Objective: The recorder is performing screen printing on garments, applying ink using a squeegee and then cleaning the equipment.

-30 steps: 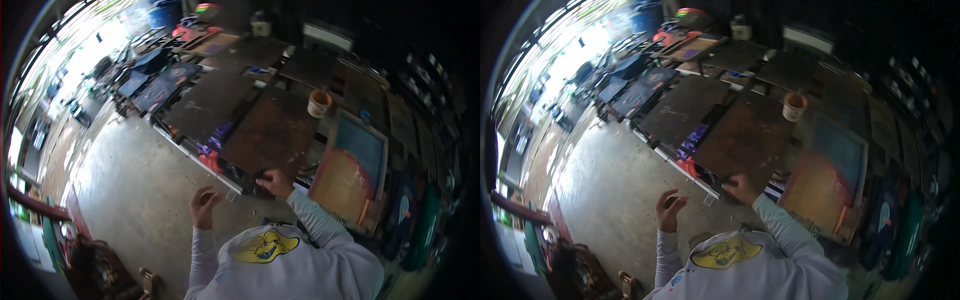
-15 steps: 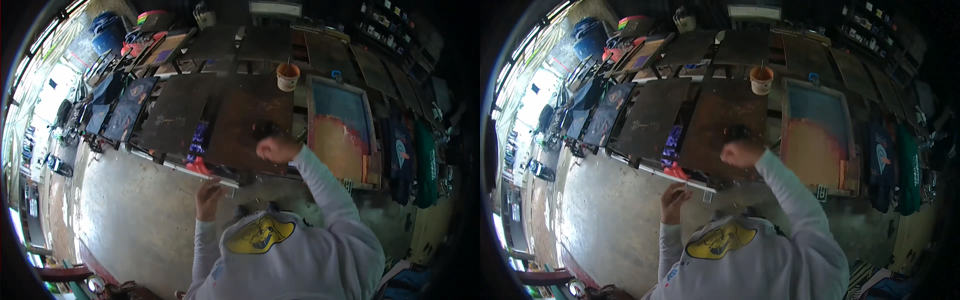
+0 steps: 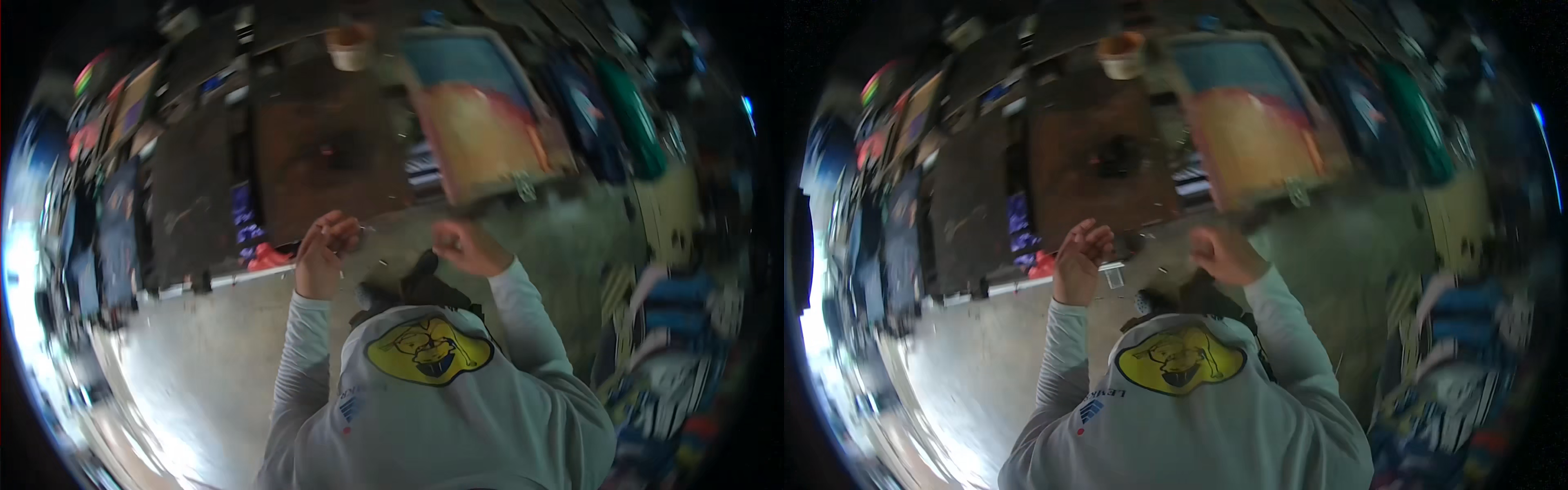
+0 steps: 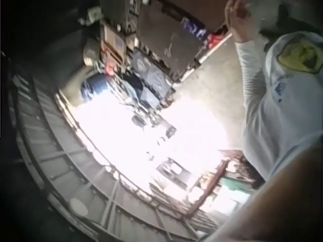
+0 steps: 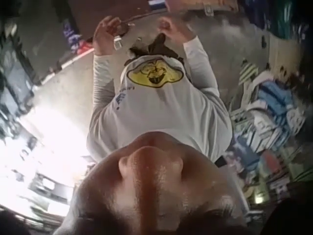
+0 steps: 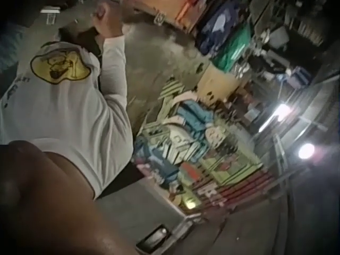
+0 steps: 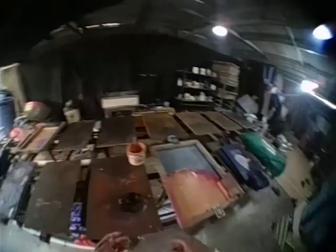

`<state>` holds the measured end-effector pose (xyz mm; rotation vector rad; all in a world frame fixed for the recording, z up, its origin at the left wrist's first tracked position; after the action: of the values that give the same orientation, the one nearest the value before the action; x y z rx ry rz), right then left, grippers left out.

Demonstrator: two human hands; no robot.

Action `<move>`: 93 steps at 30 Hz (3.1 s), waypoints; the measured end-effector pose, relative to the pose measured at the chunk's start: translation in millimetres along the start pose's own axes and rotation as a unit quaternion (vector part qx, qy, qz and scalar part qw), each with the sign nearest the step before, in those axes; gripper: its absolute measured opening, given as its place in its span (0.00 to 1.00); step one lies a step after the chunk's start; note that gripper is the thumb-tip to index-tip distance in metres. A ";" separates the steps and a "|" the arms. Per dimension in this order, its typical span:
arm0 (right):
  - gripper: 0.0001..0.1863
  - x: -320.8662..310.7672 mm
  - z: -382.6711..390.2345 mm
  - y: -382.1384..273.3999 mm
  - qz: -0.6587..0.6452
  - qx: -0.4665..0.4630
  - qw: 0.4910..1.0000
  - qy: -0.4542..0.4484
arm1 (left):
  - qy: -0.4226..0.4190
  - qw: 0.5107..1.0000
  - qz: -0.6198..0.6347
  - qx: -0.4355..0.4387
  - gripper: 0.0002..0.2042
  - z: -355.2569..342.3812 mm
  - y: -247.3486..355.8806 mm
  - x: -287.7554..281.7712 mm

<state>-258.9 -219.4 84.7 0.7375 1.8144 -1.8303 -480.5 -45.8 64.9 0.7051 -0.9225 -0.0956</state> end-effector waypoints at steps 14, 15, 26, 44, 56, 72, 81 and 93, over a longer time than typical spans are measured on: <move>0.13 -79.6 321.6 97.5 -0.322 0.217 0.674 0.628 | -0.270 0.906 -0.210 -0.248 0.15 -76.5 -237.1 269.8; 0.13 -91.6 340.8 110.9 -0.315 0.215 0.668 0.639 | -0.268 0.902 -0.216 -0.261 0.15 -82.7 -257.6 284.8; 0.15 -234.5 410.9 178.6 -0.347 0.151 0.701 0.605 | -0.354 0.859 -0.329 -0.169 0.13 -137.8 -398.8 467.7; 0.18 -370.4 351.2 301.3 -0.347 0.178 0.730 0.561 | -0.240 0.782 -0.548 0.174 0.08 -384.0 -338.7 591.2; 0.14 -439.9 304.7 351.7 -0.404 0.129 0.814 0.398 | 0.112 0.641 -0.691 0.316 0.14 -605.1 -203.6 533.2; 0.17 -501.8 309.1 415.1 -0.454 0.043 0.865 0.209 | 0.069 0.479 -0.869 0.104 0.12 -531.0 -331.7 506.1; 0.14 -439.1 286.7 440.1 -0.494 0.011 0.868 0.053 | 0.124 0.541 -0.820 0.144 0.10 -495.7 -310.0 502.1; 0.24 -332.6 164.5 400.8 0.012 -0.043 0.994 0.099 | 0.031 0.669 -0.739 0.074 0.11 -432.2 -256.0 478.0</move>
<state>245.4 -410.9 -0.8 0.9329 1.9856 -1.7046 196.5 -195.4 73.5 1.4620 -0.0537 -1.4529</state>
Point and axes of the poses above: each hand's wrist, its own z-axis away from the middle knuckle, its own x-axis out of the palm, y = z × x, the point moved 6 cm from there along -z, towards the middle knuckle, and after that the axes turned 11 degrees about -x, right-handed, at the moved point
